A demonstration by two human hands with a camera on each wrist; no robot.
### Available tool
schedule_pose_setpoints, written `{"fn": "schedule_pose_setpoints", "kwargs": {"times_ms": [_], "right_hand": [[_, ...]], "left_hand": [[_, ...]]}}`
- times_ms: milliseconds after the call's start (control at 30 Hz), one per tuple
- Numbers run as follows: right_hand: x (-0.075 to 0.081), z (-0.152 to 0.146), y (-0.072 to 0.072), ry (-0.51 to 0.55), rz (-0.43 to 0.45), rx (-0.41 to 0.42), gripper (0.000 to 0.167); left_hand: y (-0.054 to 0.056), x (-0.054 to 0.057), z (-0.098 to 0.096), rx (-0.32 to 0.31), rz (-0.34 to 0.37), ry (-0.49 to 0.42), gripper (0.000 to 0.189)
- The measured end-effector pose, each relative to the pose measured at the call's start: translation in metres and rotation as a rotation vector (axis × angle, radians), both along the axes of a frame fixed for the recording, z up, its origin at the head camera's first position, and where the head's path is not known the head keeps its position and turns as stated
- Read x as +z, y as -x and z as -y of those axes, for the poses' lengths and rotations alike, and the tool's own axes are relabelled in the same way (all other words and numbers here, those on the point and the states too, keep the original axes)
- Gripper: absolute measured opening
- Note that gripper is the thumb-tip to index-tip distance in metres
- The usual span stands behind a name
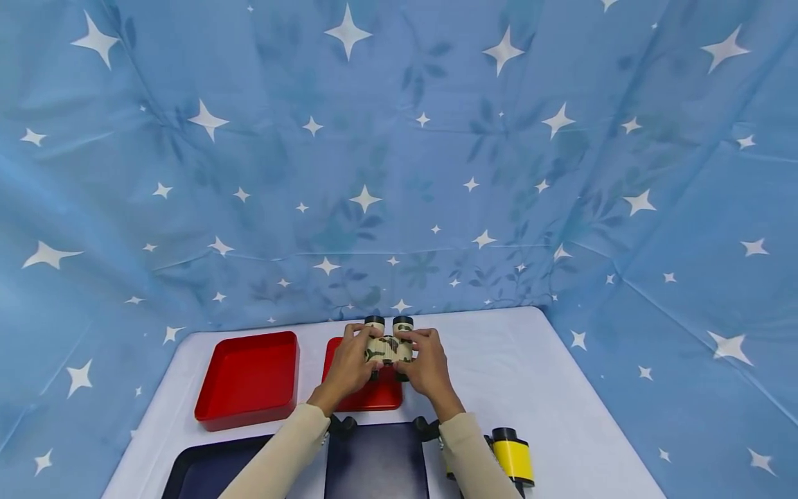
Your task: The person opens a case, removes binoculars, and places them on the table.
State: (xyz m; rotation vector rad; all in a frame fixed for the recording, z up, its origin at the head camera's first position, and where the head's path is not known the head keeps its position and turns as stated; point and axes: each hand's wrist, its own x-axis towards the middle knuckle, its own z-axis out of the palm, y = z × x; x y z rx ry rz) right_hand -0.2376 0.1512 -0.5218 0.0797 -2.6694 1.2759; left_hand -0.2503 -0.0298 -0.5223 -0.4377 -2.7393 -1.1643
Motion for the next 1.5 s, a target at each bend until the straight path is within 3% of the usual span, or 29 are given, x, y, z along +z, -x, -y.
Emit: {"fn": "schedule_pose_setpoints", "kwargs": {"times_ms": [500,833,1300,1500], "right_hand": [[-0.012,-0.037,-0.002,-0.027,0.034,-0.026,0.061],[-0.018,-0.051,-0.003,-0.028,0.091,-0.051,0.063],[-0.030,-0.069,-0.001,-0.023,0.171,-0.086,0.061],[-0.033,-0.075,0.001,-0.030,0.195,-0.100,0.058]], "left_hand": [[0.001,-0.014,-0.039,-0.020,0.034,-0.022,0.053],[0.001,-0.023,-0.055,-0.027,0.085,-0.014,0.051],[0.004,-0.038,-0.073,-0.064,0.070,-0.018,0.047],[0.008,-0.044,-0.081,-0.070,0.108,-0.021,0.047]]}}
